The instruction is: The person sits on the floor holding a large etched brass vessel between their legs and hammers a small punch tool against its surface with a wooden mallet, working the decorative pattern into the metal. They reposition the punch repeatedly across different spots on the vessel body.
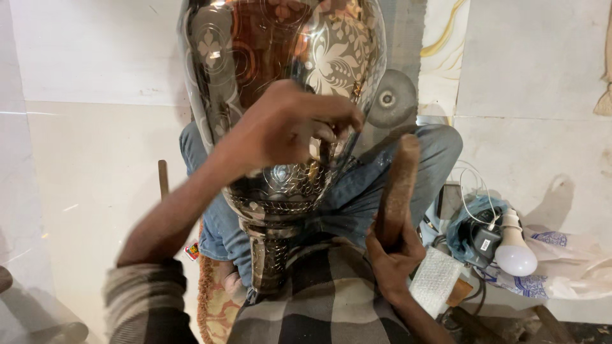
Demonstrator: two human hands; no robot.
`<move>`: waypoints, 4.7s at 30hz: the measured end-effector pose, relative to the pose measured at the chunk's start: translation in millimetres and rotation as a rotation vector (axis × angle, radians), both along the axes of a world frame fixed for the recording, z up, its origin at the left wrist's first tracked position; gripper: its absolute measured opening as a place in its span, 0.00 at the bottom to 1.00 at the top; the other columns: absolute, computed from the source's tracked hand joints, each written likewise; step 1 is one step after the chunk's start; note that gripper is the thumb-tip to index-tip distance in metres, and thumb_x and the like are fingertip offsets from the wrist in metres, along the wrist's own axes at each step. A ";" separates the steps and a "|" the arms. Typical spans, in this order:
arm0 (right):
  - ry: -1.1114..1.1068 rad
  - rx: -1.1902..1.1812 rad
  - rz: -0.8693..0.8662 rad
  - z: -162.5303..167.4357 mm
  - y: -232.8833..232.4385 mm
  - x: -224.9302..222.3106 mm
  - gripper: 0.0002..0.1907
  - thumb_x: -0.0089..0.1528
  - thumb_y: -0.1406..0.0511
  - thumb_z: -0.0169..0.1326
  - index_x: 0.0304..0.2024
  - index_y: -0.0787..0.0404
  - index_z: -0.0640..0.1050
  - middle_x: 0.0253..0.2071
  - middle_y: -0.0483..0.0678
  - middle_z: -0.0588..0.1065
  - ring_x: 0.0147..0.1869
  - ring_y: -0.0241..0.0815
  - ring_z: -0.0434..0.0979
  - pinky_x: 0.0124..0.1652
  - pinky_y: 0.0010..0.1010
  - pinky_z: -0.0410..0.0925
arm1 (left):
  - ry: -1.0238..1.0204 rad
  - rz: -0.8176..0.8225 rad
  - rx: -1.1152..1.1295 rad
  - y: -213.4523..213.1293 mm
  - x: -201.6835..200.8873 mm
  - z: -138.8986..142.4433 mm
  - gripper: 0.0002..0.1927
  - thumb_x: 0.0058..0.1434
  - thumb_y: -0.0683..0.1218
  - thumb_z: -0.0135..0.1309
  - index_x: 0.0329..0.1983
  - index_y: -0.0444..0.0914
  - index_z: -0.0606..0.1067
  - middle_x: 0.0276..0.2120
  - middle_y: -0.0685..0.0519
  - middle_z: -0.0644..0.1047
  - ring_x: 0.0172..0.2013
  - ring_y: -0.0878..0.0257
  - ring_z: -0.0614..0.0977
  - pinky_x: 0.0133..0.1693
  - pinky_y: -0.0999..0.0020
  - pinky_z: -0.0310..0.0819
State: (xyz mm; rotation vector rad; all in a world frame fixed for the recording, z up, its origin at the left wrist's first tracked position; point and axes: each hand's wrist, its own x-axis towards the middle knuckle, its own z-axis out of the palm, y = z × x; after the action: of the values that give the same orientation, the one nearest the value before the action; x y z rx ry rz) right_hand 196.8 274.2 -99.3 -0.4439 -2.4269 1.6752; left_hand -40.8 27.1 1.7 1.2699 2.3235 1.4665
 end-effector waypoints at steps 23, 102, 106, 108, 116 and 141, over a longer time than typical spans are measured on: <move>0.583 0.761 1.082 234.1 -33.2 -217.6 0.33 0.55 0.70 0.61 0.63 0.47 0.73 0.42 0.50 0.81 0.30 0.36 0.79 0.26 0.26 0.70 | 0.029 1.356 0.127 38.7 125.9 -45.9 0.12 0.63 0.34 0.52 0.50 0.31 0.77 0.23 0.50 0.77 0.22 0.66 0.77 0.27 0.69 0.71; 0.350 -0.099 0.228 62.1 40.1 -82.3 0.38 0.51 0.78 0.55 0.66 0.67 0.70 0.48 0.53 0.78 0.43 0.35 0.81 0.44 0.25 0.75 | -0.128 -0.037 -0.449 -4.1 16.0 17.7 0.33 0.45 0.30 0.51 0.56 0.39 0.79 0.16 0.48 0.77 0.09 0.67 0.68 0.13 0.69 0.61; 0.180 0.156 0.238 45.0 25.0 -58.7 0.32 0.55 0.79 0.56 0.64 0.68 0.72 0.49 0.56 0.78 0.49 0.40 0.81 0.47 0.26 0.73 | -0.100 -0.152 -0.700 12.2 5.4 20.5 0.36 0.43 0.29 0.54 0.57 0.45 0.78 0.16 0.51 0.78 0.11 0.63 0.71 0.15 0.64 0.65; 0.081 0.098 0.103 35.0 15.9 -46.3 0.24 0.62 0.76 0.62 0.60 0.66 0.72 0.48 0.52 0.79 0.51 0.39 0.82 0.53 0.27 0.75 | -0.058 -0.233 -0.695 17.7 -1.8 17.3 0.33 0.48 0.28 0.54 0.57 0.45 0.79 0.19 0.52 0.79 0.15 0.64 0.75 0.16 0.66 0.70; -0.137 -0.070 0.030 -4.0 -0.8 -13.9 0.27 0.57 0.74 0.64 0.59 0.69 0.76 0.44 0.50 0.80 0.47 0.38 0.81 0.47 0.27 0.73 | -0.115 0.269 0.218 -0.1 33.9 -8.4 0.18 0.68 0.29 0.48 0.53 0.39 0.78 0.36 0.51 0.83 0.34 0.66 0.88 0.32 0.73 0.81; 0.632 0.923 1.053 227.1 -21.8 -204.4 0.31 0.59 0.66 0.63 0.66 0.48 0.73 0.45 0.49 0.81 0.33 0.40 0.79 0.30 0.31 0.73 | 0.134 1.234 0.050 32.8 133.7 -49.7 0.07 0.60 0.36 0.57 0.41 0.37 0.76 0.28 0.49 0.78 0.28 0.58 0.80 0.31 0.66 0.73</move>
State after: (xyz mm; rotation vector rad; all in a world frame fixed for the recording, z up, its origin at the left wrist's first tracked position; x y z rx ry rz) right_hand -7.6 252.4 127.9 1.4110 -2.5810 0.4306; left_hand 93.0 60.0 -48.0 -0.2759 3.3460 1.6301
